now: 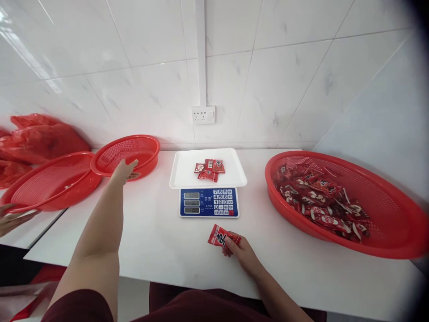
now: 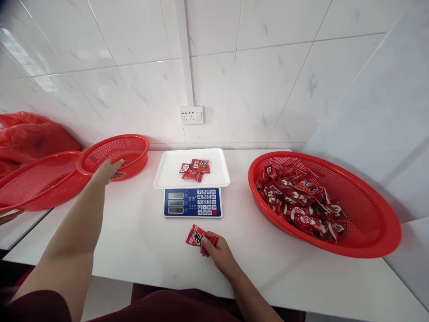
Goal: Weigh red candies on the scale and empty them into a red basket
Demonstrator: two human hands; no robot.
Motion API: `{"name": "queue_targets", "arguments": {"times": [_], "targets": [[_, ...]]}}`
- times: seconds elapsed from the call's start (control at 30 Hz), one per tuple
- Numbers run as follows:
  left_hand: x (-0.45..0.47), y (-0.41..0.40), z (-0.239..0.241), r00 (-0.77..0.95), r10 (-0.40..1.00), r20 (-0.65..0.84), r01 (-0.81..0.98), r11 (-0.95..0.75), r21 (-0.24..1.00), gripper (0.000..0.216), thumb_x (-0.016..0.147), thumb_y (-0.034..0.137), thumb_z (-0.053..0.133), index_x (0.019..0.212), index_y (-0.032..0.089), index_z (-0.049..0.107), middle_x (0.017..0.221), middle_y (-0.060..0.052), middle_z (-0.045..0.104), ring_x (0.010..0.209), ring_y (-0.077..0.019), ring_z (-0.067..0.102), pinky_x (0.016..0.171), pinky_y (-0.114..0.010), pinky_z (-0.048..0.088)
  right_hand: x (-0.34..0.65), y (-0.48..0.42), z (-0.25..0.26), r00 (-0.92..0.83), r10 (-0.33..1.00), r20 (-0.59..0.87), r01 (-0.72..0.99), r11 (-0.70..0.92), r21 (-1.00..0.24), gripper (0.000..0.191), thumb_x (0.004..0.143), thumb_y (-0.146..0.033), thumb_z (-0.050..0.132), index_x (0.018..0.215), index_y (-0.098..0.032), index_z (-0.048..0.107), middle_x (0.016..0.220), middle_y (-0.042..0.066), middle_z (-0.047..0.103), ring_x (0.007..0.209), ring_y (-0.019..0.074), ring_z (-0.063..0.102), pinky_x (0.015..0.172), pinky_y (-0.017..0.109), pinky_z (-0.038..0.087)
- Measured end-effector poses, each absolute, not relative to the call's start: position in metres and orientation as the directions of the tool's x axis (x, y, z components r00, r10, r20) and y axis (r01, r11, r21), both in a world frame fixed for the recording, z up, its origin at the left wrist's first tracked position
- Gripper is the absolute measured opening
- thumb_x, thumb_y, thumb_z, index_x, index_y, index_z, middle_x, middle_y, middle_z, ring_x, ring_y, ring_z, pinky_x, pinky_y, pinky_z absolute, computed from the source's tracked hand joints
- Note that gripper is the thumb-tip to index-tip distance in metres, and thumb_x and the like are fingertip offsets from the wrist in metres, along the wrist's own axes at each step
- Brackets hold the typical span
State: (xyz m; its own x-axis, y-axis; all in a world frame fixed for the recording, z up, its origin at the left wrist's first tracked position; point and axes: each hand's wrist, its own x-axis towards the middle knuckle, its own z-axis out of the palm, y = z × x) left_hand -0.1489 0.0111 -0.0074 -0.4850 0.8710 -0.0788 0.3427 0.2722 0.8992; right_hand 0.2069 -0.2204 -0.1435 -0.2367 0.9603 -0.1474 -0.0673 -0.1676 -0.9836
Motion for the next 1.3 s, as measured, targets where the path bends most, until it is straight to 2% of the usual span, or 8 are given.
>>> {"name": "queue_targets", "arguments": {"times": [0.1, 0.23, 0.37, 0.5, 0.67, 0.77, 0.9, 1.3], "targets": [[-0.139, 0.001, -0.016, -0.406, 0.910, -0.084, 0.601, 0.336, 0.726, 0.039, 0.070, 0.042, 0.062, 0.098, 0.015, 0.057, 0.063, -0.005, 0.061, 0.048, -0.0199, 0.060, 0.046, -0.029, 0.044, 0.207, -0.221, -0.144, -0.231, 0.962, -0.145, -0.073, -0.165, -0.984, 0.044, 0.076, -0.059, 0.047, 0.065, -0.017, 0.048, 0.057, 0.000, 0.052, 0.052, 0.0108, 0.046, 0.054, 0.026, 0.039], [-0.121, -0.021, -0.020, -0.257, 0.966, -0.036, 0.790, 0.231, 0.568, 0.037, 0.075, 0.054, 0.049, 0.076, 0.019, 0.060, 0.063, -0.004, 0.061, 0.049, -0.0209, 0.060, 0.049, -0.030, 0.043, 0.208, -0.221, -0.146, -0.224, 0.962, -0.153, -0.094, -0.178, -0.979, 0.042, 0.077, -0.057, 0.048, 0.066, -0.017, 0.049, 0.058, 0.000, 0.053, 0.054, 0.0111, 0.048, 0.055, 0.026, 0.039], [-0.098, -0.051, -0.016, -0.113, 0.993, -0.034, 0.876, 0.116, 0.469, 0.040, 0.081, 0.057, 0.037, 0.089, 0.024, 0.059, 0.077, -0.001, 0.064, 0.049, -0.0188, 0.060, 0.055, -0.031, 0.044, 0.207, -0.221, -0.147, -0.233, 0.961, -0.146, -0.095, -0.171, -0.981, 0.041, 0.077, -0.057, 0.049, 0.067, -0.017, 0.049, 0.059, 0.000, 0.053, 0.054, 0.0111, 0.048, 0.056, 0.027, 0.039], [-0.079, -0.068, -0.009, -0.056, 0.996, -0.068, 0.919, 0.078, 0.386, 0.041, 0.083, 0.056, 0.034, 0.105, 0.030, 0.056, 0.077, -0.001, 0.065, 0.052, -0.0203, 0.060, 0.057, -0.032, 0.043, 0.207, -0.221, -0.146, -0.235, 0.961, -0.149, -0.086, -0.173, -0.981, 0.043, 0.076, -0.059, 0.049, 0.067, -0.017, 0.050, 0.059, 0.000, 0.053, 0.054, 0.0114, 0.048, 0.056, 0.027, 0.039], [-0.050, -0.066, -0.004, -0.007, 0.990, 0.141, 0.980, -0.021, 0.197, 0.042, 0.084, 0.051, 0.033, 0.111, 0.026, 0.054, 0.090, -0.009, 0.065, 0.078, -0.0287, 0.060, 0.057, -0.032, 0.042, 0.206, -0.221, -0.143, -0.241, 0.960, -0.143, -0.077, -0.165, -0.983, 0.044, 0.076, -0.060, 0.047, 0.066, -0.018, 0.048, 0.059, 0.000, 0.053, 0.054, 0.0111, 0.047, 0.056, 0.026, 0.039], [-0.020, -0.056, -0.006, 0.200, 0.951, 0.234, 0.950, -0.247, 0.190, 0.030, 0.085, 0.040, 0.041, 0.106, 0.025, 0.056, 0.099, -0.007, 0.063, 0.092, -0.0256, 0.056, 0.065, -0.031, 0.044, 0.206, -0.221, -0.142, -0.236, 0.961, -0.141, -0.070, -0.162, -0.984, 0.043, 0.076, -0.060, 0.048, 0.067, -0.018, 0.048, 0.059, 0.000, 0.052, 0.054, 0.0110, 0.047, 0.056, 0.026, 0.039], [0.019, -0.034, -0.014, 0.431, 0.877, 0.212, 0.878, -0.462, 0.125, 0.023, 0.079, 0.022, 0.051, 0.100, 0.023, 0.060, 0.098, -0.007, 0.062, 0.099, -0.0248, 0.050, 0.078, -0.033, 0.043, 0.206, -0.222, -0.143, -0.215, 0.968, -0.132, -0.060, -0.148, -0.987, 0.043, 0.076, -0.060, 0.047, 0.066, -0.018, 0.048, 0.057, -0.001, 0.051, 0.053, 0.0110, 0.047, 0.055, 0.026, 0.039], [0.043, -0.015, -0.027, 0.453, 0.865, 0.214, 0.871, -0.481, 0.099, 0.021, 0.078, 0.012, 0.045, 0.080, 0.019, 0.064, 0.088, -0.012, 0.061, 0.095, -0.0263, 0.052, 0.076, -0.035, 0.043, 0.205, -0.223, -0.144, -0.193, 0.971, -0.140, -0.058, -0.154, -0.986, 0.044, 0.075, -0.061, 0.049, 0.067, -0.017, 0.049, 0.058, 0.000, 0.052, 0.054, 0.0117, 0.049, 0.055, 0.026, 0.039]]}}
